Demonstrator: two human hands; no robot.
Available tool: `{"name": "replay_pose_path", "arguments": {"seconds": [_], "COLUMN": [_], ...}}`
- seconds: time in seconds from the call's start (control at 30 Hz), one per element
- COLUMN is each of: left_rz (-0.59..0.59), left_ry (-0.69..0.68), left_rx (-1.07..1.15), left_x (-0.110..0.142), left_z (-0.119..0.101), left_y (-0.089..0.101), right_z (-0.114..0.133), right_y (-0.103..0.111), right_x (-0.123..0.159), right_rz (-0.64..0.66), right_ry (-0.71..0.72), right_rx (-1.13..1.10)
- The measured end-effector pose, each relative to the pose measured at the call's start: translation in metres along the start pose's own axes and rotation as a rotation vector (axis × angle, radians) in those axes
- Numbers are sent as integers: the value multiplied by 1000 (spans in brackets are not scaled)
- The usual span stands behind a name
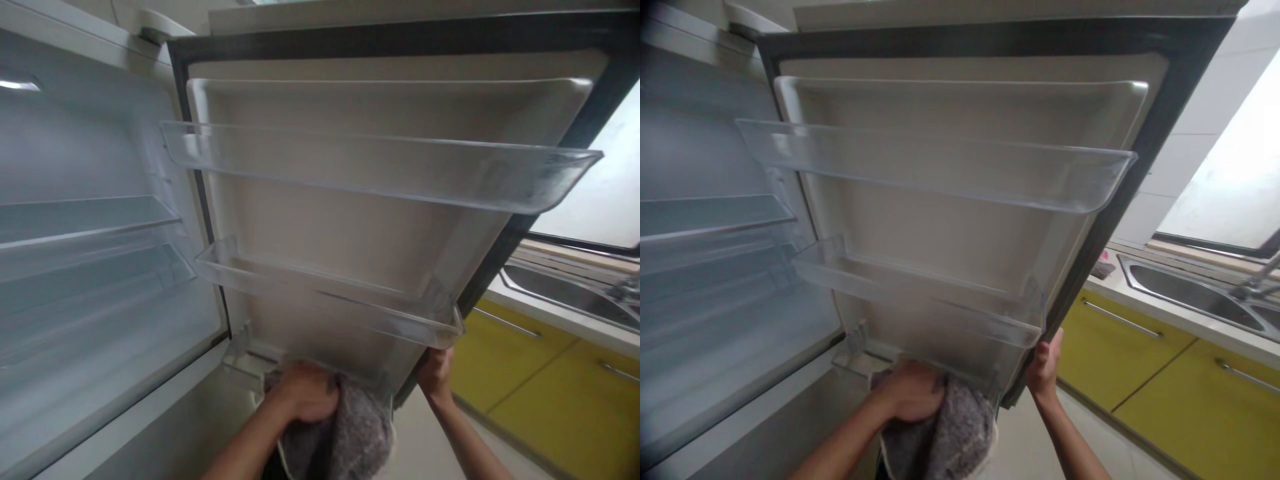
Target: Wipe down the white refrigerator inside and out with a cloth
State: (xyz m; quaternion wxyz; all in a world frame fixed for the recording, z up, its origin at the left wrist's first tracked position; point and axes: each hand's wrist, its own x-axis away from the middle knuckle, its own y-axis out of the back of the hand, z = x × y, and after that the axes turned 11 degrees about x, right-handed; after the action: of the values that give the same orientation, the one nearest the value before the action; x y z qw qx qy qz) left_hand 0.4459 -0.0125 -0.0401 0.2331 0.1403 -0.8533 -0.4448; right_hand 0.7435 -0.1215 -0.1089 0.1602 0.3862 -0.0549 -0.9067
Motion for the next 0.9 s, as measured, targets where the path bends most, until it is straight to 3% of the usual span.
{"name": "replay_pose_path", "arguments": {"seconds": [0.1,0.2,0.27,0.37,0.53,0.67,0.77,0.9], "left_rz": [52,37,19,-24,-138,-183,-179,-149], "left_ry": [-96,-153,-196,-177,74,200,138,-39], "left_rx": [35,54,35,-64,-203,-304,-310,-258], "left_x": [-20,-20,-11,9,46,62,52,12], "left_z": [-48,-56,-39,3,81,109,94,33], "left_y": [-26,-33,-29,-14,17,28,21,-6], "right_z": [9,19,23,22,11,7,5,-5], "right_y": [1,2,2,3,1,-6,-14,-23], "right_x": [0,-4,-7,-9,-13,-22,-31,-38], "right_rz": [-11,-13,-33,-46,-54,-71,-69,-51], "right_ry": [-9,25,61,74,55,39,18,27], "right_rx": [-12,17,35,58,59,19,-28,-51]}}
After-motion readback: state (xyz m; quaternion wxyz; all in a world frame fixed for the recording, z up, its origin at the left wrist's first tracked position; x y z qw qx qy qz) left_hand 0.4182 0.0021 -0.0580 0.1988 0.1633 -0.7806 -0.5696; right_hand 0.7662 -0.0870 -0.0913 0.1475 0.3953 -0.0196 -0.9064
